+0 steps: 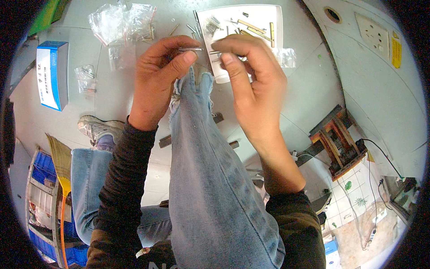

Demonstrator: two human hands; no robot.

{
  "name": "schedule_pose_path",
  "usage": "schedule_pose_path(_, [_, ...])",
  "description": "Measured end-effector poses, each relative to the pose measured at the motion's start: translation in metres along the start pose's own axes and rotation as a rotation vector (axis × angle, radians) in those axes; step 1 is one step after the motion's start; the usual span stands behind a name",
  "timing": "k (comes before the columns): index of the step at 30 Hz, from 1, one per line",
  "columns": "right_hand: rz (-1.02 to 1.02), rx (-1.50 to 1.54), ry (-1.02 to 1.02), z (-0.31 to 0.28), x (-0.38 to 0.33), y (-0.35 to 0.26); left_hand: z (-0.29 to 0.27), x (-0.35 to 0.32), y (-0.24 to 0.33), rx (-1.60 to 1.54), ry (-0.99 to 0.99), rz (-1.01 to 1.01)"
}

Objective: The person sits at a table and repeatedly picks up small metal pins and cylinders, inserting them into lock cylinder bodies. They handle each component one at a time, occasionally placing assembled pieces into a plastic bag. The person later walks to a glass display counter and places items into a compartmentalized tray.

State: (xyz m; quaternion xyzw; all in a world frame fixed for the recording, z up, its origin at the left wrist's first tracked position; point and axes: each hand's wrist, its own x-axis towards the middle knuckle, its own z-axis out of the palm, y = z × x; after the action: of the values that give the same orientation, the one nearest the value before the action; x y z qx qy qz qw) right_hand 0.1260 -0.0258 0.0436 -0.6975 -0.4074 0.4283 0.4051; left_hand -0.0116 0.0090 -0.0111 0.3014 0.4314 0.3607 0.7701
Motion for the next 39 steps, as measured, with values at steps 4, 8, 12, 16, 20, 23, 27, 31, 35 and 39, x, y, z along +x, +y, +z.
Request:
schedule_pose_path(4, [-0.256, -0.358, 0.043, -0.001, 0.004, 0.003, -0.004, -0.002, 0.004, 0.178, -0.047, -0.062])
schedule_pose_path(8, [-0.278, -0.416, 0.043, 0.000, 0.003, 0.002, -0.004, -0.003, 0.006, 0.197, -0.049, -0.081])
schedule_pose_path(12, [-0.283, -0.420, 0.046, -0.001, 0.003, 0.001, -0.003, -0.003, 0.008, 0.216, -0.035, -0.106])
schedule_pose_path(16, [-0.320, -0.449, 0.048, -0.001, 0.003, 0.002, -0.005, -0.002, 0.009, 0.277, -0.053, -0.055])
schedule_pose_path(20, [-0.330, -0.503, 0.015, -0.002, 0.003, 0.001, -0.006, 0.000, 0.010, 0.311, -0.058, 0.002])
schedule_pose_path(23, [-0.350, -0.529, 0.005, -0.002, 0.003, 0.001, -0.008, 0.000, 0.012, 0.364, -0.068, 0.026])
schedule_pose_path(27, [-0.364, -0.527, 0.014, -0.001, 0.003, 0.003, -0.010, 0.002, 0.015, 0.427, -0.101, 0.018])
schedule_pose_path(31, [-0.349, -0.487, 0.033, 0.000, 0.003, 0.005, -0.012, 0.003, 0.015, 0.358, -0.128, -0.032])
schedule_pose_path(35, [-0.349, -0.461, 0.029, -0.001, 0.004, 0.005, -0.013, 0.004, 0.015, 0.333, -0.142, -0.082])
schedule_pose_path(39, [-0.316, -0.397, 0.008, -0.001, 0.004, 0.007, -0.016, 0.003, 0.015, 0.338, -0.150, -0.091])
